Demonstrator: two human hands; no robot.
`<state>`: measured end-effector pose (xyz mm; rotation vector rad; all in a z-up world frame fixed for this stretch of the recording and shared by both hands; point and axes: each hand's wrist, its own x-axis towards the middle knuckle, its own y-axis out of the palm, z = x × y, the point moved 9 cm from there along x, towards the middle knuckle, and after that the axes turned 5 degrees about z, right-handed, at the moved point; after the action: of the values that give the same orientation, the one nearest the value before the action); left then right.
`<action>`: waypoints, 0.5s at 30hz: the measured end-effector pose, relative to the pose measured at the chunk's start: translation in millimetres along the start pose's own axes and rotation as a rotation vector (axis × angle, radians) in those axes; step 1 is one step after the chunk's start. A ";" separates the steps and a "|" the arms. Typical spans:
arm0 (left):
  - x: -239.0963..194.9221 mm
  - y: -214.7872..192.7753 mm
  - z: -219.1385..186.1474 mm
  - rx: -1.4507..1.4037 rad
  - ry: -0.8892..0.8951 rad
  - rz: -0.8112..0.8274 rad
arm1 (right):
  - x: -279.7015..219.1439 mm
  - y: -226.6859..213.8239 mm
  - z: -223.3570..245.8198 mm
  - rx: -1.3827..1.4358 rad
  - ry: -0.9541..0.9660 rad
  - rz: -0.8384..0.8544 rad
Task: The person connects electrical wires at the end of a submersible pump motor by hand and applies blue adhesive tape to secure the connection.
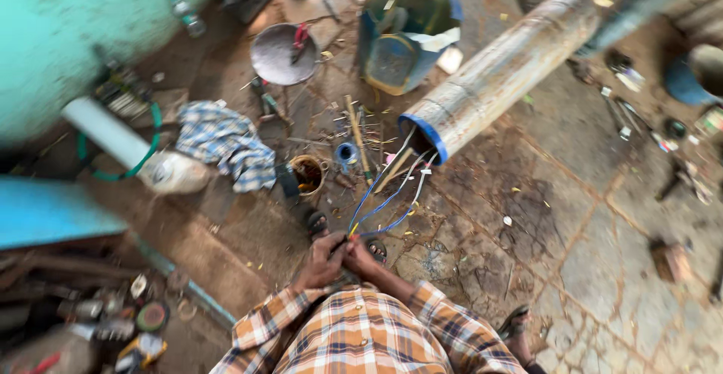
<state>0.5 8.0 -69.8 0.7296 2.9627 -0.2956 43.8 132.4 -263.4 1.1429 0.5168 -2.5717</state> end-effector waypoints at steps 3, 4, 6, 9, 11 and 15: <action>-5.1 1.6 7.1 -0.024 -0.077 -0.015 | -10.5 -27.0 -8.6 0.174 -0.037 -0.013; -4.6 9.1 10.5 -0.167 -0.106 0.020 | -16.3 -40.7 -9.2 0.225 -0.056 -0.023; -19.1 29.9 13.5 -0.322 -0.148 0.045 | -45.1 -64.9 -12.2 0.285 -0.114 -0.029; -26.7 42.5 31.9 -0.433 -0.371 -0.006 | -102.0 -87.0 7.9 0.369 -0.186 0.021; -30.3 44.0 16.1 -0.257 -0.261 -0.089 | -126.6 -89.4 14.2 0.426 -0.189 0.071; -39.5 47.0 -17.9 -0.119 -0.155 -0.198 | -163.5 -89.1 34.7 0.245 -0.413 0.108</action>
<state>56.8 34.6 -55.5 0.3824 2.8769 -0.1770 92.3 215.0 -99.9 0.6480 0.0454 -2.7205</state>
